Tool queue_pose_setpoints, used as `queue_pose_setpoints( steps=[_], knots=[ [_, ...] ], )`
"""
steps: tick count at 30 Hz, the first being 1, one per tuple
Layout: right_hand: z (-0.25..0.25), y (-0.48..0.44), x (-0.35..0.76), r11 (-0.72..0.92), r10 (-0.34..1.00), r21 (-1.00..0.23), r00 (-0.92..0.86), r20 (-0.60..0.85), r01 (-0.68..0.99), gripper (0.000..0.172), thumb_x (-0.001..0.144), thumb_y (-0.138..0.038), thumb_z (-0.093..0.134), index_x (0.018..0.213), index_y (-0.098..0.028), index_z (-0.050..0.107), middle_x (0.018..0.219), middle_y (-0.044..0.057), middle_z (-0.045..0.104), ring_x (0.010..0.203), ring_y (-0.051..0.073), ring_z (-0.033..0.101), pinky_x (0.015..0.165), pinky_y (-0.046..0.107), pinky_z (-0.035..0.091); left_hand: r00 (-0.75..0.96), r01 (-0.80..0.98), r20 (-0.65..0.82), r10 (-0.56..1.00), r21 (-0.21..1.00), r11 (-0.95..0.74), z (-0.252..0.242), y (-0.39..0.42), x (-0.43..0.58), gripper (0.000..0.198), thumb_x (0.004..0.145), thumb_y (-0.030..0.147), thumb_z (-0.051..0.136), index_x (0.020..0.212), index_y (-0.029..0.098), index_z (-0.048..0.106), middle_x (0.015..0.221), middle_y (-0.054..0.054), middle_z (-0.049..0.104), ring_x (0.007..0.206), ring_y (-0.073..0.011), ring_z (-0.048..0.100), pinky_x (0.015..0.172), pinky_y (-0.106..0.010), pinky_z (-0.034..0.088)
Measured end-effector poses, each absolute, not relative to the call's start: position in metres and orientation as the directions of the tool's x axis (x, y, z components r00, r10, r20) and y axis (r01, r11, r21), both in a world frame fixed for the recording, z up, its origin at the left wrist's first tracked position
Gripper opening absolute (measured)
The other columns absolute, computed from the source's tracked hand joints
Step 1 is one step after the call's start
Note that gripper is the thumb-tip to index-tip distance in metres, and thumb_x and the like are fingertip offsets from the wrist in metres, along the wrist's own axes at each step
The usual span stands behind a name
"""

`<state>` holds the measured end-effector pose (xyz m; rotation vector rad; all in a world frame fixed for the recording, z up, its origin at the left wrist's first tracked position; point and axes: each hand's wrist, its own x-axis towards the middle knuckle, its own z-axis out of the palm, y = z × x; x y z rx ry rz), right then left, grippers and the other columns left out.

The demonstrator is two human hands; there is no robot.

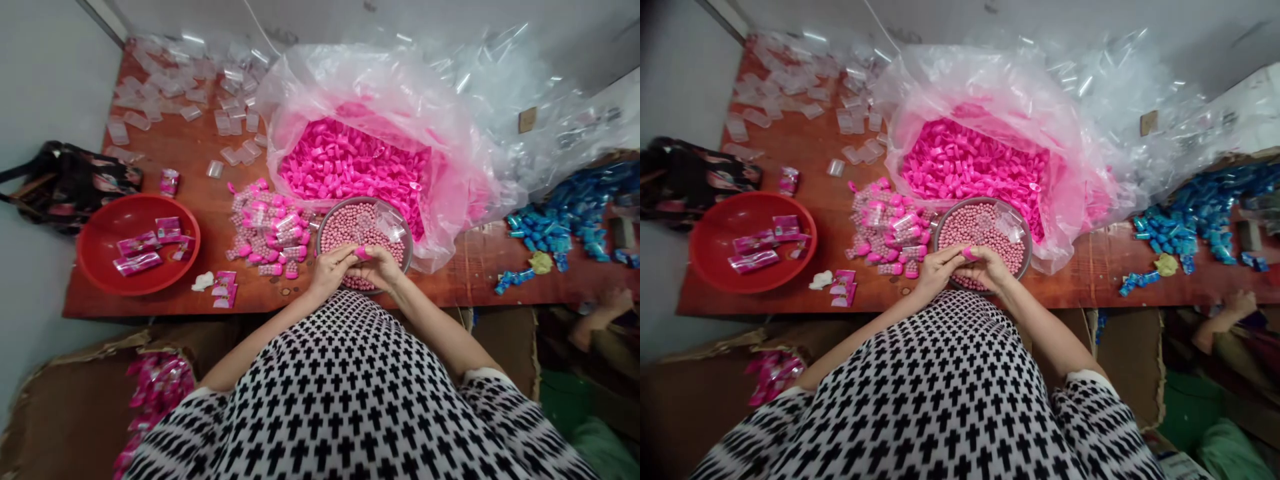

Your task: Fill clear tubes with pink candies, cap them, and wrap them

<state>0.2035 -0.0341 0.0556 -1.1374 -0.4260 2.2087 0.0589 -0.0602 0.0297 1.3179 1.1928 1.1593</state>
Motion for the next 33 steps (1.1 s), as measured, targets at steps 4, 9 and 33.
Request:
queue_pose_setpoints(
  steps=[4,9,33],
  knots=[
    [0.043,-0.039,0.188,-0.738,0.661,-0.48,-0.364,-0.656,-0.474,0.015,0.07,-0.03,0.054,0.073,-0.018,0.062,0.062,-0.001,0.064,0.061,0.013,0.057,0.073,0.035,0.056,0.089,0.131,0.021,0.996,0.991,-0.033,0.023,-0.059,0.059,0.025,0.085,0.032,0.056,0.101,0.021,0.072,0.106,-0.004,0.071,0.096,-0.0186,0.067,0.089,-0.033,0.052],
    [0.038,-0.03,0.19,-0.791,0.608,-0.538,-0.465,-0.643,-0.291,0.036,0.075,-0.051,0.057,0.089,-0.019,0.06,0.075,0.003,0.066,0.07,0.016,0.062,0.068,0.033,0.055,0.077,0.119,-0.081,0.994,0.99,0.072,0.018,-0.049,0.045,0.03,0.085,0.036,0.056,0.106,0.019,0.07,0.109,-0.005,0.07,0.1,-0.0205,0.065,0.092,-0.035,0.051],
    [0.041,0.032,0.236,0.341,0.783,-0.052,-0.314,-0.536,0.939,0.031,0.089,-0.02,0.041,0.107,-0.013,0.065,0.112,0.021,0.061,0.096,0.033,0.063,0.077,0.043,0.047,0.109,0.483,0.023,0.994,0.873,-0.073,-0.025,-0.035,0.044,0.029,0.088,0.021,0.049,0.114,0.014,0.062,0.115,-0.012,0.065,0.107,-0.0212,0.061,0.097,-0.037,0.046]
  ],
)
